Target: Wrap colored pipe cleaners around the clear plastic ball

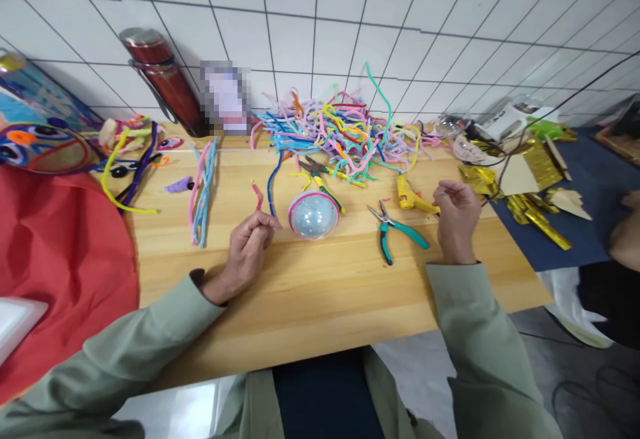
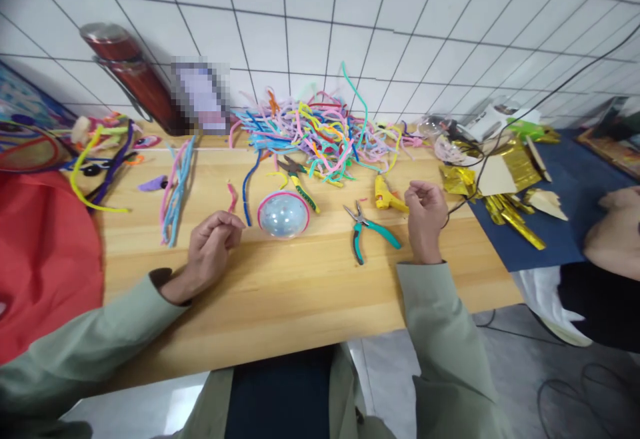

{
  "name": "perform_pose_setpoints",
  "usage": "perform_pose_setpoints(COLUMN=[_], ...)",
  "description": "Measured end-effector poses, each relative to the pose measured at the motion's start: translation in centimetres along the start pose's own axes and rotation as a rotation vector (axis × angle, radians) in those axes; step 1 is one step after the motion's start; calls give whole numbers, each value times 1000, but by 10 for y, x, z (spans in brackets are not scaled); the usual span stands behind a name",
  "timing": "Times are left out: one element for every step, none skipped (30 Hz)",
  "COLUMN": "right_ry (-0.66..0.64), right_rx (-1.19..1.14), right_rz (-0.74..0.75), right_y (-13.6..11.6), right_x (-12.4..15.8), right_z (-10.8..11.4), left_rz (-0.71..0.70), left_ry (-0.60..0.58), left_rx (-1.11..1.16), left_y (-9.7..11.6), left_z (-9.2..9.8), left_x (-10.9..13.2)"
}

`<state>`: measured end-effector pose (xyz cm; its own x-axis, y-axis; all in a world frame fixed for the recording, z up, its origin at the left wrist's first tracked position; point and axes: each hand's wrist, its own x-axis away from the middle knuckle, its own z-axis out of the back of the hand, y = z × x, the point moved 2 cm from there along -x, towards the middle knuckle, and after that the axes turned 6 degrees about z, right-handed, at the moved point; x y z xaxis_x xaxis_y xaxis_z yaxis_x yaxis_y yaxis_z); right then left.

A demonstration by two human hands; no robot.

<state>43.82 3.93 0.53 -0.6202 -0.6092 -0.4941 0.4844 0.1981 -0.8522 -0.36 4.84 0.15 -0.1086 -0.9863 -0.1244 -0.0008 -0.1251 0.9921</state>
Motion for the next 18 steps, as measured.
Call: perform_pose_setpoints(right_ry=[-18,-36,-55,-75,-98,-124,-153,-180,-201,-216,-225,-231,-240,-259,-295,-347,-418,-502], right_rx=[7,2,-11,-28,-44,-57,-62,-59,-51,-39,-25,-11,-1,-5,-29,-77,-147,-229], right_rz=[3,2,-3,-10,-19,-28,-34,-33,-25,-10,9,27,36,30,3,-46,-110,-170], right_y=[0,0,-1,-2,-4,-6,-10,-15,-20,-27,-34,-41,-48,-55,-61,-67,-73,-81], right_x=[1,3,4,6,7,8,8,8,6,3,-1,-7,-15,-23,-31,-38,-42,-42], right_z=[-1,-2,-4,-6,-7,-8,-8,-7,-6,-4,-2,1,3,5,6,6,6,5], left_rz=[-14,-25,-47,-75,-104,-132,-154,-174,-193,-213,-235,-254,-264,-265,-258,-244,-225,-200], left_ry=[-48,-119,-185,-254,-326,-389,-439,-477,-503,-515,-524,-531,-540,-552,-565,-578,-591,-603], left_rx=[-29,-80,-139,-199,-252,-290,-318,-333,-337,-337,-335,-332,-333,-333,-332,-331,-328,-322], left_y=[5,10,15,19,22,25,26,26,24,22,18,14,10,5,1,-2,-5,-6], left_z=[-1,-4,-6,-9,-13,-17,-21,-25,-29,-33,-36,-39,-41,-43,-44,-45,-45,-45], left_x=[7,14,21,28,35,40,45,48,50,51,51,51,50,49,48,47,46,46])
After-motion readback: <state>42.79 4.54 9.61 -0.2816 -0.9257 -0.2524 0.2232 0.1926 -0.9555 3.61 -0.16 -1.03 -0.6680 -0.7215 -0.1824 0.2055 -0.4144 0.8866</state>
